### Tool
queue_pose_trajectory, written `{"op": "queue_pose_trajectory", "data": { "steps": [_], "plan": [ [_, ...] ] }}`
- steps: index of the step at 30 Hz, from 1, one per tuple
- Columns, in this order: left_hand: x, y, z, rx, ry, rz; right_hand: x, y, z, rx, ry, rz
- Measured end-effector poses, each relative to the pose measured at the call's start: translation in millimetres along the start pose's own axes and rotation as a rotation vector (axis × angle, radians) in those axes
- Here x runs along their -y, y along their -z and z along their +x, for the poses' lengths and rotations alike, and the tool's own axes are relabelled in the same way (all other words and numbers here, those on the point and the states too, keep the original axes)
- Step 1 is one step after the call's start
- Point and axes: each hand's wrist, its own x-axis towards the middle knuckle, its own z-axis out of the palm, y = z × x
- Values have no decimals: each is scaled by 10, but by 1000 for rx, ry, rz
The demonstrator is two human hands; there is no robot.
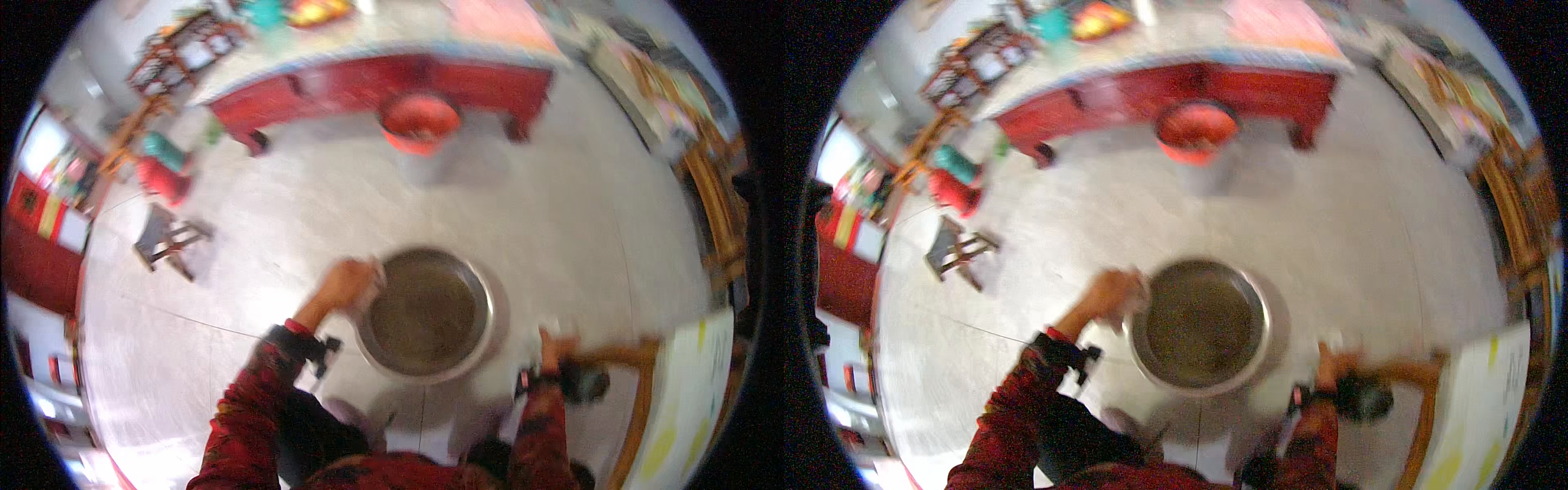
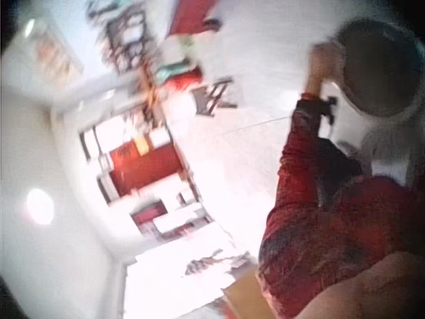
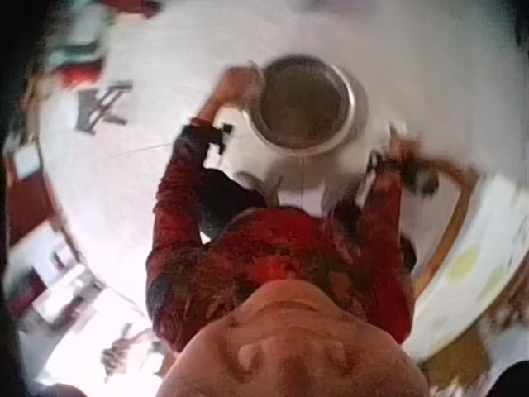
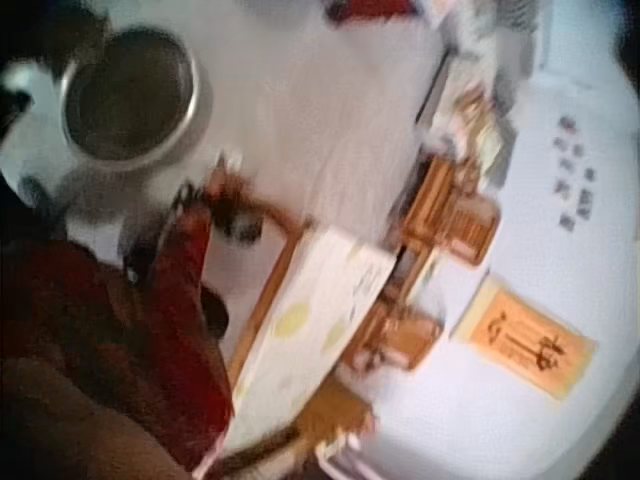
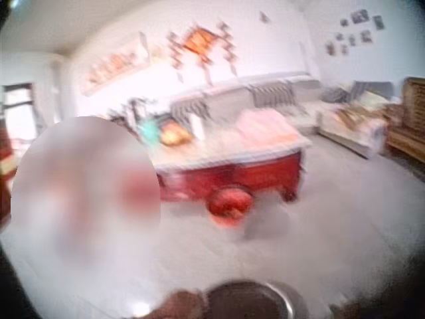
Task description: The person washes a cloth in a metal basin, wrings it out, and then uses it to wipe a red thermos placed on a table. The person rotates the thermos to clean different sides and finishes by wiping the top.
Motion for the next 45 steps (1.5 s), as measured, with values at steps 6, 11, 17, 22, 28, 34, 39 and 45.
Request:
{"op": "queue_pose_trajectory", "data": {
  "steps": [6, 11, 17, 22, 28, 34, 39, 45],
  "plan": [
    [-10, 171, -33, -122, 330, -254, 15, -101, 180, 98, -173, -206],
    [29, 231, -40, -152, 326, -731, 31, -55, 224, 156, -105, -78],
    [-114, 266, -73, -69, 295, -1762, 68, -374, 46, 286, 135, -85],
    [9, 175, -171, 153, -13, -1863, 178, -581, 5, 315, 494, -29],
    [136, -22, -183, -35, 136, -1492, 503, -227, 53, 307, 540, -214],
    [26, 6, -151, 59, 133, -1678, 759, -100, 286, 635, 391, -221],
    [32, -80, -49, -98, 197, -1453, 722, -288, 295, 492, 678, -328],
    [161, -56, -17, -134, 191, -1513, 662, -260, 263, 514, 613, -342]
  ]
}}
